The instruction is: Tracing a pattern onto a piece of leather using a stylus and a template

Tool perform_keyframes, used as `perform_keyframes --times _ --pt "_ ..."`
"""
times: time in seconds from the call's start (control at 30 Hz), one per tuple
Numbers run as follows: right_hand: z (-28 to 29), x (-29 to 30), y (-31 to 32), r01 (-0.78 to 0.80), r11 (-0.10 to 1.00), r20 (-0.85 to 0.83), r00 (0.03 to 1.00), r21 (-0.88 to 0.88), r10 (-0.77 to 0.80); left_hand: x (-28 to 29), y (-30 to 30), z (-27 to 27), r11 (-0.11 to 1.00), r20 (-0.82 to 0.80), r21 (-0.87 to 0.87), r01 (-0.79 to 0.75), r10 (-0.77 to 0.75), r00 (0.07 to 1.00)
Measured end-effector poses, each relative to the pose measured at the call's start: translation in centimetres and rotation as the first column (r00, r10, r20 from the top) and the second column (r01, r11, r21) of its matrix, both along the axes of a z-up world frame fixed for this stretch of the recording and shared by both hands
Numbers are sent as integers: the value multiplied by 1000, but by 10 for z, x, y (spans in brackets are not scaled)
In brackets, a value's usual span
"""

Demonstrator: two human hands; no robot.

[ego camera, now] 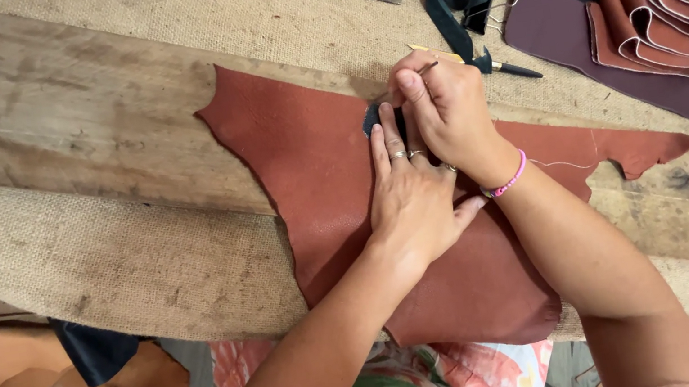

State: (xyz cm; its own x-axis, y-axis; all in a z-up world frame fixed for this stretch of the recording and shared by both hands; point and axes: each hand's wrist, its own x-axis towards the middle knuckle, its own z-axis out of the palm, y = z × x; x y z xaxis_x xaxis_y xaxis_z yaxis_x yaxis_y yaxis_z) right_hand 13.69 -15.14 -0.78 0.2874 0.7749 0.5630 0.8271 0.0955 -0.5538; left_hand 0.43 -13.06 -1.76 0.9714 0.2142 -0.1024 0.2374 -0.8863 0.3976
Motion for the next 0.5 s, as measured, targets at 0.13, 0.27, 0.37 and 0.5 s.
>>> perform_keyframes --times 0.13,0.27,0.37,0.5 --pt "0 0 -2 30 1000 23 999 11 -30 0 -1 -3 1000 5 10 -5 5 1000" --pt "-2 0 -2 23 1000 0 1000 8 -23 1 -2 -4 1000 7 9 -7 7 1000" --pt "-3 -1 -2 13 1000 -9 1000 1 -13 -2 0 3 1000 11 17 -4 4 1000" --pt "-4 -2 -2 -24 1000 -21 999 3 24 -3 1 7 1000 33 7 -14 14 999"
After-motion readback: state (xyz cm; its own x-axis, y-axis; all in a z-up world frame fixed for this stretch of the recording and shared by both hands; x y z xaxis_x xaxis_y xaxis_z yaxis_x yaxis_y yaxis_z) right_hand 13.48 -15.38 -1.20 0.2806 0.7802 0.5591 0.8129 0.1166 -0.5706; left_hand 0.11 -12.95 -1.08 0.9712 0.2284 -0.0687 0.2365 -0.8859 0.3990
